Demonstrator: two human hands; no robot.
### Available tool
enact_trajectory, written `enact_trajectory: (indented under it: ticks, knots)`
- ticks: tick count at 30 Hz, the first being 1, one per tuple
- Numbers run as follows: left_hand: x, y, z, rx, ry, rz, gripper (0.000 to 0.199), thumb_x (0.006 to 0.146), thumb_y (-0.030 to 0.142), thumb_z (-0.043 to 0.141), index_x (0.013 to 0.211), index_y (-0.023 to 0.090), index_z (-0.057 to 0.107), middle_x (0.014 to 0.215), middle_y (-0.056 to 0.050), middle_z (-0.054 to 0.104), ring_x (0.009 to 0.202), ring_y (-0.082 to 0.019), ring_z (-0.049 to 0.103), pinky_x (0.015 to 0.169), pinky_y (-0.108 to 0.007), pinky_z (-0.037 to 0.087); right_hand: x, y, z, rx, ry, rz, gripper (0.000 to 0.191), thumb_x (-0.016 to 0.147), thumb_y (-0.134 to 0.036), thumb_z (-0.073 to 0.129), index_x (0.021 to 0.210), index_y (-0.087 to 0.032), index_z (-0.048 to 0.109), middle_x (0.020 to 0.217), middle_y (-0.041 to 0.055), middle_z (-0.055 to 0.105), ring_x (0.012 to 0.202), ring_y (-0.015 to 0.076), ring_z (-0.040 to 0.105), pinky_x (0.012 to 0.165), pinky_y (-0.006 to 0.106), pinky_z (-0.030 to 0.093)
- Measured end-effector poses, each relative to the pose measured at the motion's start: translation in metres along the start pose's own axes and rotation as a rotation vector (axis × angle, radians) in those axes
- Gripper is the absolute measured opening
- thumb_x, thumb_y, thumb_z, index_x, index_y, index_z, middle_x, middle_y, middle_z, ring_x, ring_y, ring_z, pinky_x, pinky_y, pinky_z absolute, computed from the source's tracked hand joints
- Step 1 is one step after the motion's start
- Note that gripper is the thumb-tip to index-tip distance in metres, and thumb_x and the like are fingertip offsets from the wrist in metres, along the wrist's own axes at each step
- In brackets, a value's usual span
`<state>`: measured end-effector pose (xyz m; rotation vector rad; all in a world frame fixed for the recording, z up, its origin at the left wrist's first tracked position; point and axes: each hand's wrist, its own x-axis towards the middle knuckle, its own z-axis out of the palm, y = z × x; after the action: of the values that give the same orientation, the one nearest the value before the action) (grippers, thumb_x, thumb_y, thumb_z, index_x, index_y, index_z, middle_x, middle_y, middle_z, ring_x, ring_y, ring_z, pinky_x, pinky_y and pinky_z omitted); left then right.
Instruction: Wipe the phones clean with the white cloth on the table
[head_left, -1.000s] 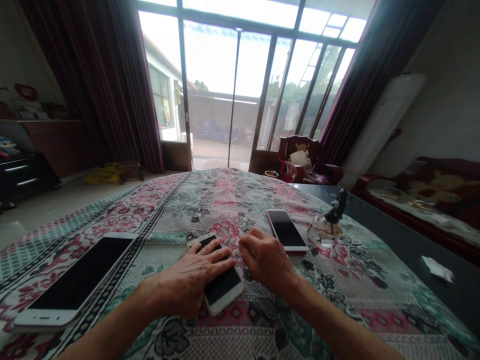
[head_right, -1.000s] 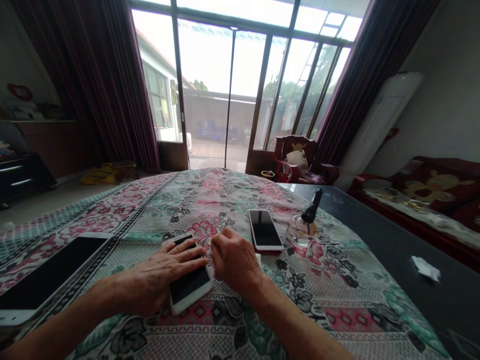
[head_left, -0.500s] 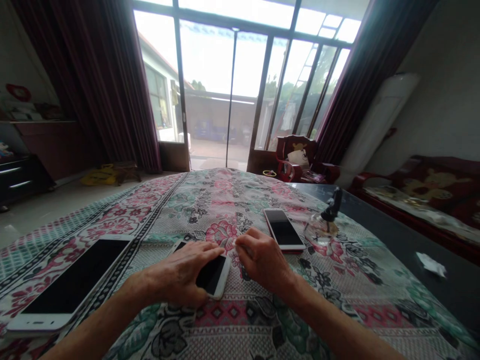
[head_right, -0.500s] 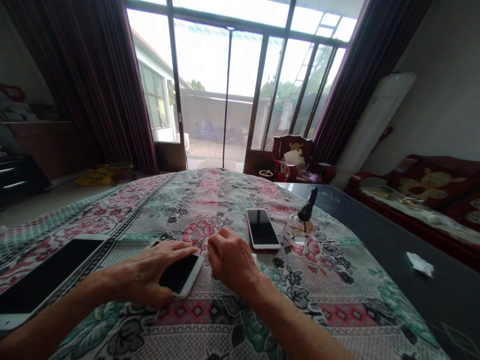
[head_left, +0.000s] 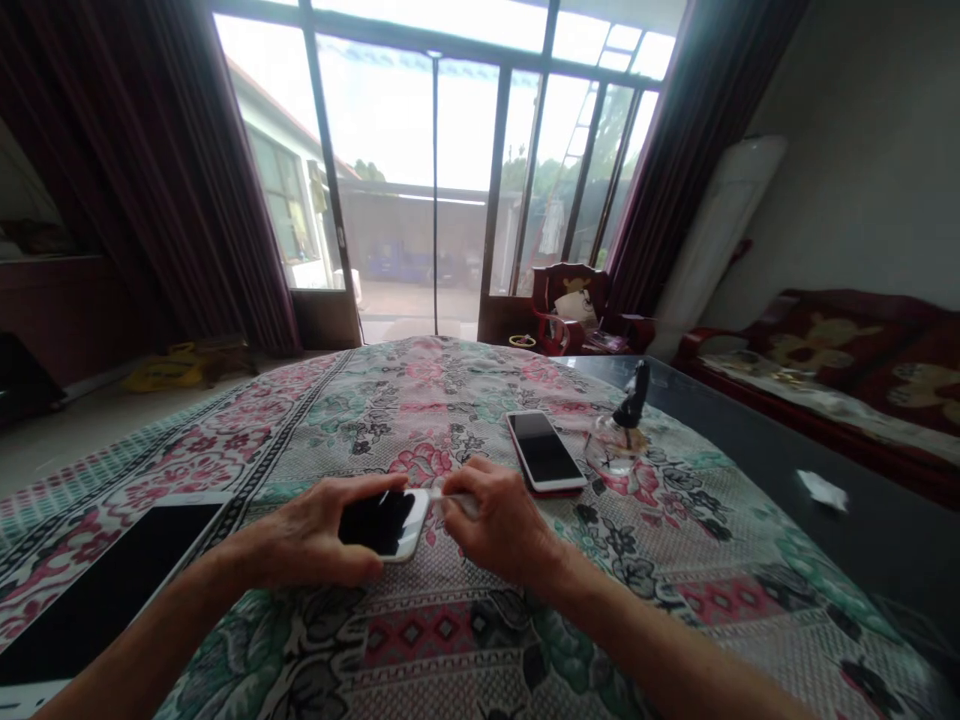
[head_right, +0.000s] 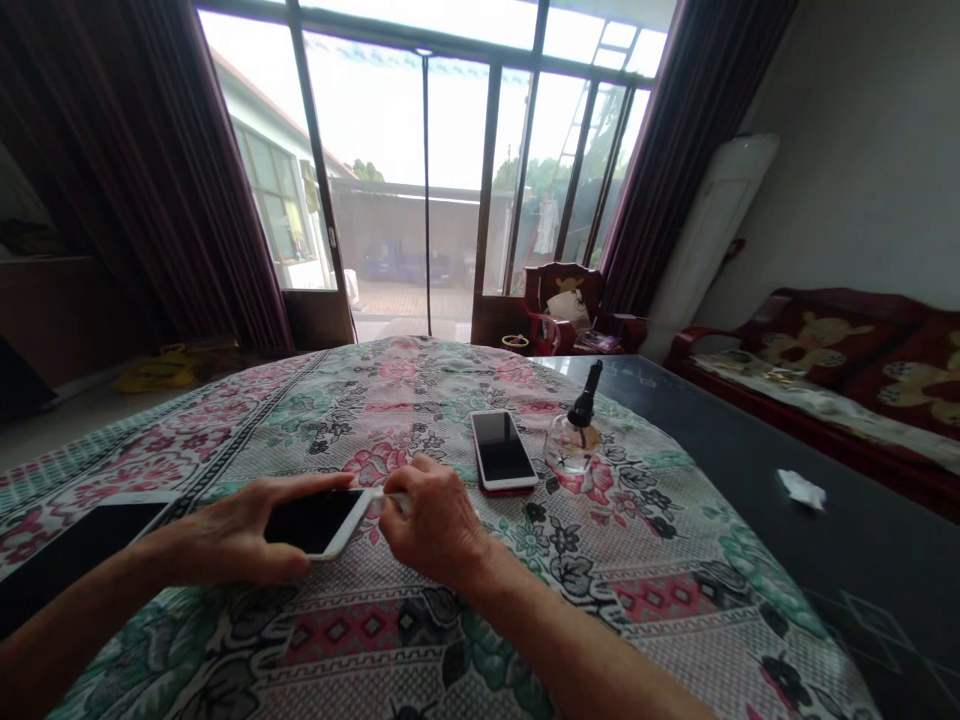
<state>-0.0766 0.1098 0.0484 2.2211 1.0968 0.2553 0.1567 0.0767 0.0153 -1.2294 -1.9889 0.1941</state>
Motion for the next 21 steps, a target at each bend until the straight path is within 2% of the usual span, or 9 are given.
enact_trajectory:
  ticks: [10,16,21]
  knots:
    - [-0.001,0.013,-0.004,-0.008,0.048,-0.017,0.069,0.066,0.029,0.065,0.133,0.025,0.05,0.123,-0.002,0.063,0.105,-0.025,0.059,0.089,-0.032,0.047,-0.003,-0.013,0.005,0.108,0.044,-0.051,0.013,0.081,-0.022,0.056,0.08,-0.016,0.068,0.077,0.0051,0.06,0.068,0.0129,0.056,0.065,0.027,0.046]
    - [-0.001,0.009,-0.006,-0.022,0.04,-0.023,0.068,0.066,0.029,0.064,0.132,0.025,0.05,0.123,-0.001,0.063,0.107,-0.026,0.059,0.093,-0.034,0.046,-0.006,-0.023,0.004,0.169,0.038,-0.152,0.016,0.083,-0.018,0.052,0.079,-0.014,0.066,0.077,0.0052,0.059,0.07,0.0124,0.056,0.066,0.025,0.047]
    - [-0.001,0.011,-0.007,-0.026,0.03,-0.014,0.066,0.066,0.029,0.064,0.131,0.027,0.052,0.127,-0.001,0.061,0.113,-0.029,0.056,0.098,-0.039,0.043,-0.005,-0.017,0.003,0.138,0.064,-0.131,0.015,0.084,-0.021,0.052,0.083,-0.015,0.066,0.078,0.0048,0.059,0.07,0.0126,0.056,0.067,0.026,0.048]
